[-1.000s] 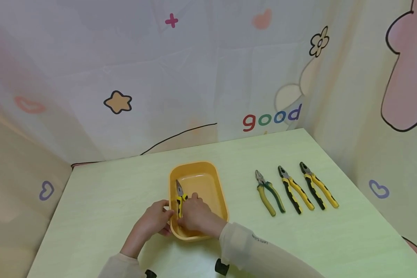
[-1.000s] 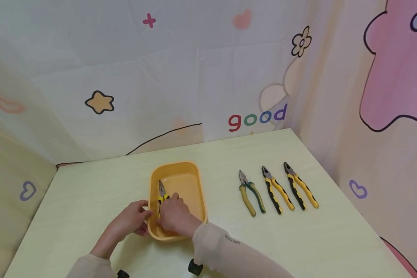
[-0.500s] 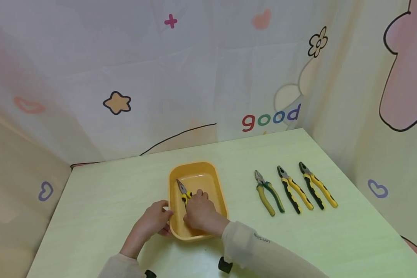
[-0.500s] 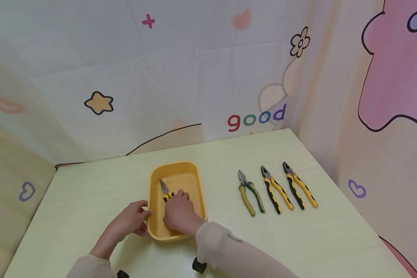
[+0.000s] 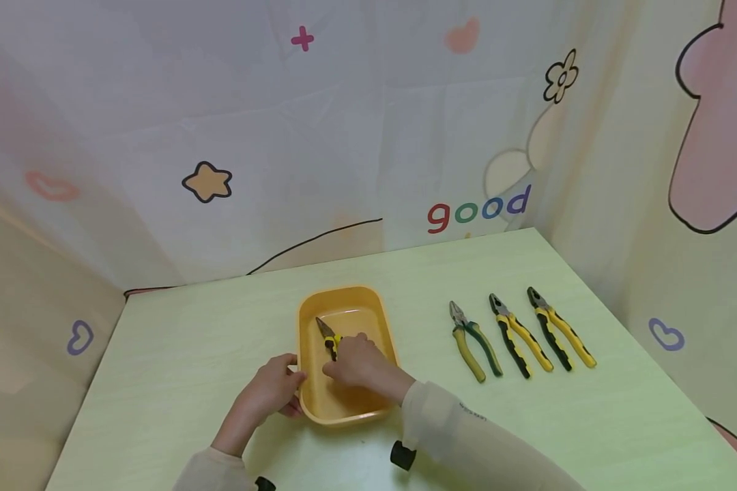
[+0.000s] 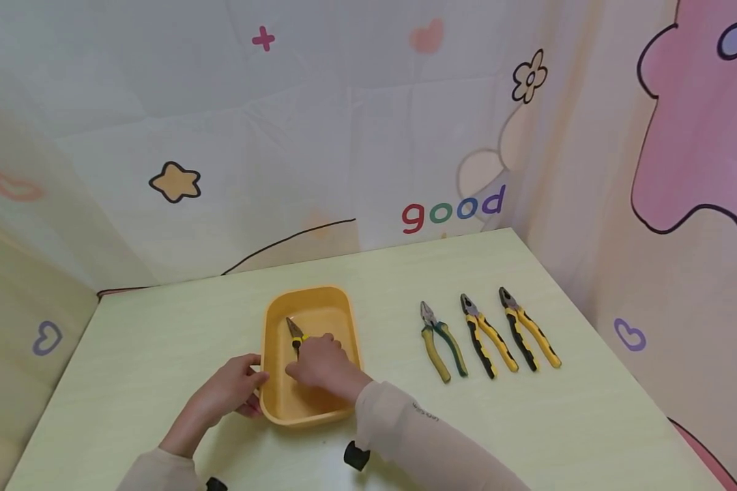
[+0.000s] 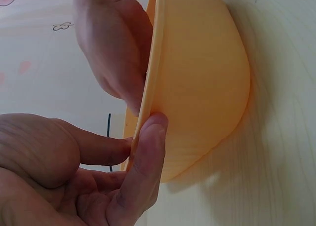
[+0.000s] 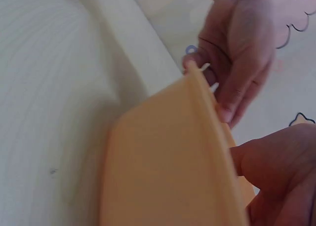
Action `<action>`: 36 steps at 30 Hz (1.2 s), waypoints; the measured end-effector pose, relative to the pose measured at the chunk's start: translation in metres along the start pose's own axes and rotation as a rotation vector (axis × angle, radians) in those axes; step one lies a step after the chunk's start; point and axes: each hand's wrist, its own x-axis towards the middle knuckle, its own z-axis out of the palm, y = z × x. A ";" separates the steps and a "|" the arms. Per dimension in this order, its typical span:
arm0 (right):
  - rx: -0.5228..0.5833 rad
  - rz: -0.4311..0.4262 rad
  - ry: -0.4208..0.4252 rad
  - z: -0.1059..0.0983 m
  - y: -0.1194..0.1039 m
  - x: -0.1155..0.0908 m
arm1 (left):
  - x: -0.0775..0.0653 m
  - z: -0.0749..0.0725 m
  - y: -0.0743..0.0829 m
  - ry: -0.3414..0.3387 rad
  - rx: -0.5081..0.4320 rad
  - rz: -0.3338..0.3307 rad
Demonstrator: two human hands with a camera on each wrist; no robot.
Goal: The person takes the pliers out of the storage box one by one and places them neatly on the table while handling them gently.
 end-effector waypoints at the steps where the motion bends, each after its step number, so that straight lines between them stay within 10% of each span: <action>1: 0.038 0.004 -0.019 -0.003 0.001 0.002 | 0.000 0.000 0.000 0.001 -0.001 0.002; 11: 0.234 0.021 -0.061 0.000 0.021 0.034 | 0.000 0.000 -0.001 0.007 -0.016 0.006; 36: 0.541 0.041 -0.085 -0.028 0.014 0.013 | 0.000 0.000 -0.001 0.009 -0.017 0.015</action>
